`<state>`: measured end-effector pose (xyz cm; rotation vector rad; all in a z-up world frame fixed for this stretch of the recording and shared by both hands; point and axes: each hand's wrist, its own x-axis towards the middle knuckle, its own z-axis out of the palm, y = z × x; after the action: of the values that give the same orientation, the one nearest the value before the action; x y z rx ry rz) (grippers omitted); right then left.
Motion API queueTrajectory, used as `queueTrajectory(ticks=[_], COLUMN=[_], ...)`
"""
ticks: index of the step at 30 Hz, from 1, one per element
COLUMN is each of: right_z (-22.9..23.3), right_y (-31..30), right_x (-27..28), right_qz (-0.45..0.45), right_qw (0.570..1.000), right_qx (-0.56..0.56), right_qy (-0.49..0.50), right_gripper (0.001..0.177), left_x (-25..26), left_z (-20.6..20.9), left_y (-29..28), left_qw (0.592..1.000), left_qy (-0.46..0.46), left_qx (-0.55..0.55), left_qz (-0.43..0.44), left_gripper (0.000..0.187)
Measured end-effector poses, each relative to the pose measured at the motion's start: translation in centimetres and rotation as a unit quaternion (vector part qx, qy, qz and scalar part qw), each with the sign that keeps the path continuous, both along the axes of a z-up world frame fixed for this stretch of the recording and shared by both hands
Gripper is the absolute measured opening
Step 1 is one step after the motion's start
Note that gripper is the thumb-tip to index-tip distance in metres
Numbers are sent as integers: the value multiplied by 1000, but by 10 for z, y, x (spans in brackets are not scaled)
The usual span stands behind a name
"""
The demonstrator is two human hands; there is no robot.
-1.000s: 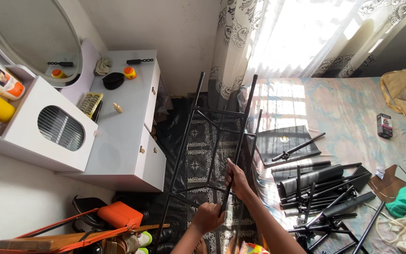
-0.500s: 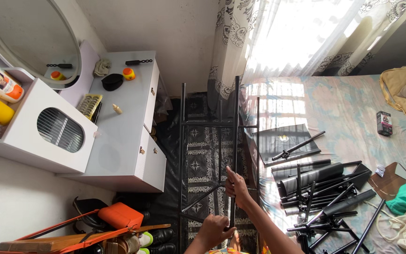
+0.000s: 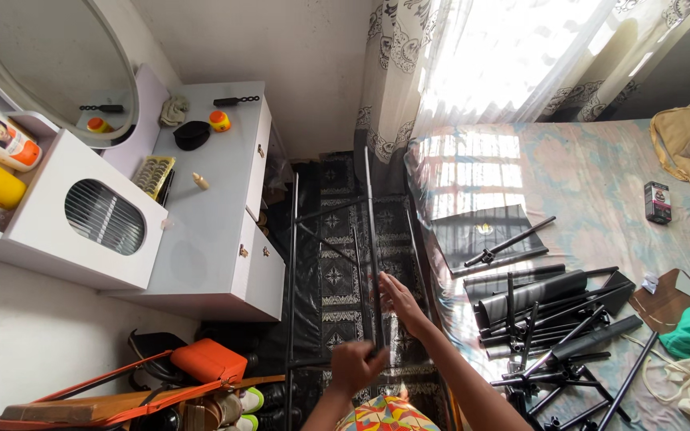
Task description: The person assembles a metal frame structure by connecting multiple black metal rods and joints. They pick up rods from the bed, align them, and insert them into connector pieces to form a rectangular frame.
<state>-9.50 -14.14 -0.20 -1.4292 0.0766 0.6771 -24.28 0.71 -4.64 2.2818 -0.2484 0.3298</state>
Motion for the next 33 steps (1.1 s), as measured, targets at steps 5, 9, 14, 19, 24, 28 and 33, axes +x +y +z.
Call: queueTrajectory(ticks=[5,9,14,19,24,28,33], right_z=[-61,-102,-110,-93,-94,-74,-59], right_y=[-36,-85,-150,-200,-222,-228,-243], right_x=[-18,-45,-91,-115,-113,-122,-123], right_qz=[-59,-100,-74,38,6,-84,-154], right_qw=[998,989,801,701,912,962,942], right_qx=[-19,-99,-575,-710,-408,-127,75], right_qy=[20,39,-149,59,33,227,288], right_gripper=[43,40,48,64,60,49,36], left_x=[42,53,72,80,86,94,101], left_z=[-3,-6,18,62,83,81,56], left_y=[36,58,84,93,90,103,111], left_qw=[993,985,974,959,962,942,937], left_qy=[35,52,41,47,28,92,93], left_qx=[20,15,-102,-149,-151,-167,-63], left_qz=[108,165,197,236,226,276,330], left_gripper=[71,71,69,70,61,59,54])
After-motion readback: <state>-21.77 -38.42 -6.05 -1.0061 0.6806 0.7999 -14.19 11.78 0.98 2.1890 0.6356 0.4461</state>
